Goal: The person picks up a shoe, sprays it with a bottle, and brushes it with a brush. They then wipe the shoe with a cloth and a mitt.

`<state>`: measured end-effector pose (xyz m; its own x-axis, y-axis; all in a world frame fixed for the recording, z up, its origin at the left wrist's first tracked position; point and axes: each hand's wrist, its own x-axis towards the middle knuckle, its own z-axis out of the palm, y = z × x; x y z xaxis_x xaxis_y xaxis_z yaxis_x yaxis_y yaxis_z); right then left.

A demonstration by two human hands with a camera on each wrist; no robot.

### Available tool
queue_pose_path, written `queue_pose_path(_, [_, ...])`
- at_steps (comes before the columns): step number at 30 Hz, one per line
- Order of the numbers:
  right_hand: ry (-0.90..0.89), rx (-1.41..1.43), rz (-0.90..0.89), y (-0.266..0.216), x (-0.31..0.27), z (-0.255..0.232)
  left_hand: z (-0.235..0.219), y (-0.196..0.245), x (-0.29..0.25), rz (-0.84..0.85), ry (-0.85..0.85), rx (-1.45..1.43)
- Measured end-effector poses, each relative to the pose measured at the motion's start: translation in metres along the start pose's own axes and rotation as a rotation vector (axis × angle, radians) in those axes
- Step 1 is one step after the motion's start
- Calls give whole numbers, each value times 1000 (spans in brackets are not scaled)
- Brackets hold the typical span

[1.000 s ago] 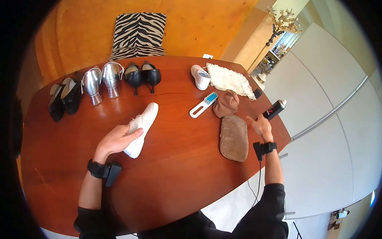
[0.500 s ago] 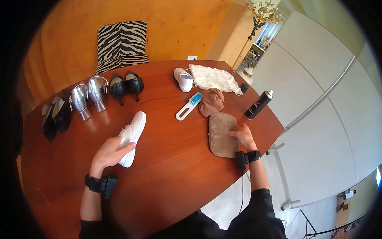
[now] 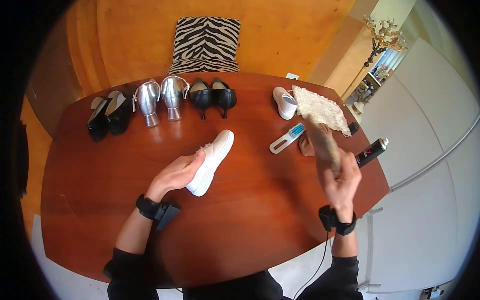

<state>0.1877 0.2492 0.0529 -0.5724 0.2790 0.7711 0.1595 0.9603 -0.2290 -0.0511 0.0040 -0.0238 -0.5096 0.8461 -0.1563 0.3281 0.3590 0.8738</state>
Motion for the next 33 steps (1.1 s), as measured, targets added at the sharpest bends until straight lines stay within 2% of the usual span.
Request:
queue_pose_path(4, [-78,-34,-215,-36,11,55,-1,-9,4,-11,13,-3])
queue_pose_path(7, [-149,-8,-352,-68,9,95,-8,-10,4,-16,-93,-50])
queue_pose_path(8, [-164,2,-402,-74,6,106,-10,-11,5,-24,-82,-35])
queue_pose_path(10, [-247,40,-473,-82,-1,122,-8,-19,8,-21,-93,-142])
queue_pose_path(12, [-332,45,-531,-90,-2,127,-4,-20,7,1,-80,-128])
queue_pose_path(14, [-368,89,-500,-89,-2,132,0,-5,0,102,74,-186])
queue_pose_path(15, [-412,123,-475,-88,-2,135,0,-3,0,93,73,-170])
queue_pose_path(17, [-390,167,-416,-84,-6,141,-4,0,0,27,-45,-155])
queue_pose_path(18, [-379,198,-368,-82,-7,144,-5,1,0,17,-51,-138])
queue_pose_path(20, [-357,181,-339,-80,-7,144,-5,2,1,-3,-138,21])
queue_pose_path(22, [-344,106,-418,-76,-10,146,-3,-9,6,-34,-179,78])
queue_pose_path(24, [-309,73,-440,-81,-10,138,4,-22,9,106,-143,-68])
queue_pose_path(25, [-348,81,-484,-86,-11,131,7,-13,6,93,-150,-49])
queue_pose_path(27, [-364,82,-581,-96,-17,121,13,10,-4,174,54,-150])
queue_pose_path(28, [-354,94,-559,-102,-22,117,12,5,-3,161,41,-131])
queue_pose_path(30, [-426,23,-582,-113,-34,112,8,-8,1,114,-119,-283])
queue_pose_path(33, [-401,14,-571,-119,-43,112,8,0,-3,81,-124,-233])
